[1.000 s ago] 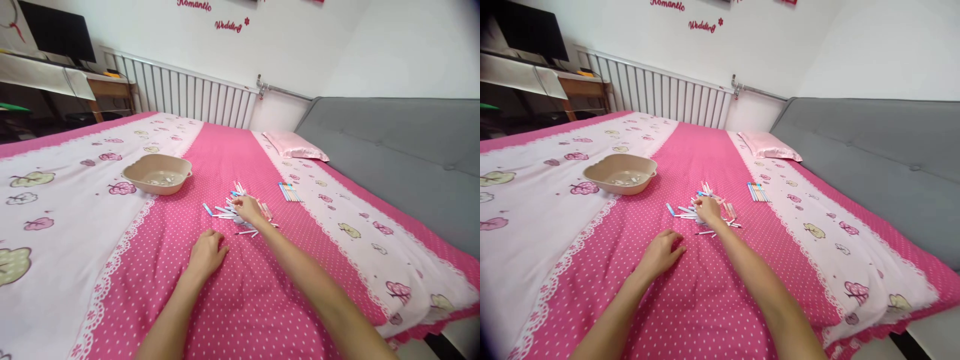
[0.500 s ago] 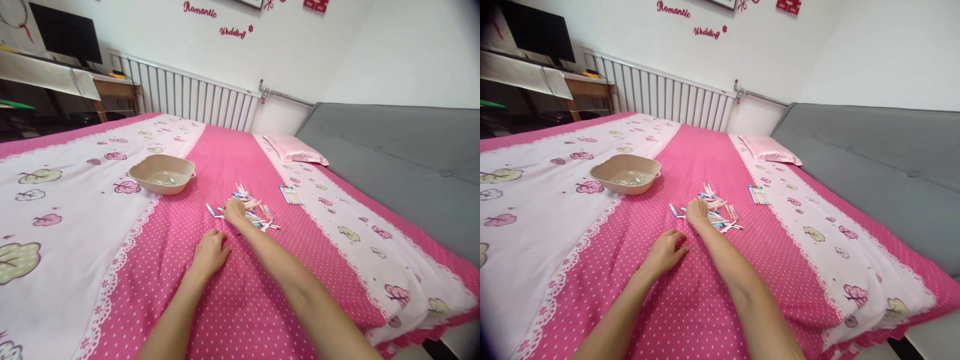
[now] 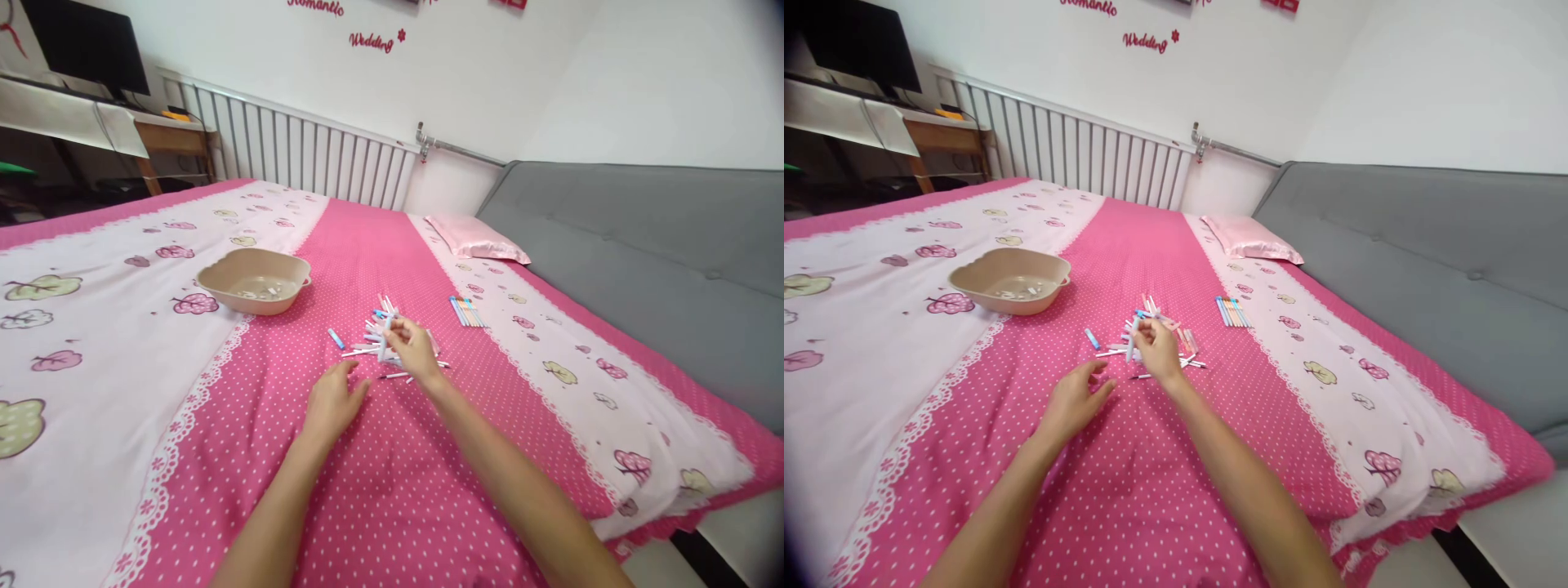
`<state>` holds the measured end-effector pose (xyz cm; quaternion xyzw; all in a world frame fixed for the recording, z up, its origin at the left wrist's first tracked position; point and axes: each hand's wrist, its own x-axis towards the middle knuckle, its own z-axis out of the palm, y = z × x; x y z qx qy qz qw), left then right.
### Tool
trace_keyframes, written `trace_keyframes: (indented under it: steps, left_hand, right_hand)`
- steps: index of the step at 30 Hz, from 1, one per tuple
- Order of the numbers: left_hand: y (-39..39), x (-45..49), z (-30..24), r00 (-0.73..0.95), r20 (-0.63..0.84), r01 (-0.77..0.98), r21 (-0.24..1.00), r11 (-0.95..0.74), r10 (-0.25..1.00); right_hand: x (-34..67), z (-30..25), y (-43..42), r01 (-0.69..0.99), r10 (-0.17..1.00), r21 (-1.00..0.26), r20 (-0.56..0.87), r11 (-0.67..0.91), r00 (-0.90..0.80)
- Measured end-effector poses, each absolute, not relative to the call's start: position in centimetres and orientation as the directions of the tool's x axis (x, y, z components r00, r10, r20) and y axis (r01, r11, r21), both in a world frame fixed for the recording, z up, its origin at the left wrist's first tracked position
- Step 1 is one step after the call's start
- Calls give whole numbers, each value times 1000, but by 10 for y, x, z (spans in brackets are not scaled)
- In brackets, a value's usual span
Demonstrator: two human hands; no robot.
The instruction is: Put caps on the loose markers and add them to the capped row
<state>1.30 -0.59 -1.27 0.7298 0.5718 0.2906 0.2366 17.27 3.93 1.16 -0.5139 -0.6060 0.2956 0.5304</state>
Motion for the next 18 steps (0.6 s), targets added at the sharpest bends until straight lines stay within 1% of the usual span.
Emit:
trace_keyframes:
  steps: [2,3,6,8,12,14,15,16,18]
  left_hand:
    - [-5,14,-12,196,161,628,737,-250,967]
    - [-5,15,-11,208,165,614,745,-260,964]
    - [-5,14,-8,191,180,682,682,-263,965]
    - [-5,13,-7,155,184,734,636,-237,971]
    - [-6,11,-5,159,156,758,613,-222,975]
    - [-6,11,-4,153,143,773,599,-209,978]
    - [-7,12,-3,143,140,780,593,-198,980]
    - [-7,12,-3,132,135,786,589,-187,982]
    - [-8,12,-2,112,128,792,587,-166,985]
  right_hand:
    - [163,3,23,271,943,-915,327,299,63]
    - [156,-1,16,266,943,-913,331,309,43]
    - [140,-5,3,315,929,-877,366,363,-51]
    - [135,-4,-1,349,919,-853,387,389,-76]
    - [146,3,1,397,923,-835,371,381,-107]
    - [163,6,5,453,939,-828,337,332,-72]
    - [174,6,8,501,947,-816,319,288,-24]
    - [185,7,10,576,956,-783,292,233,11]
    - [207,7,14,753,973,-650,221,98,65]
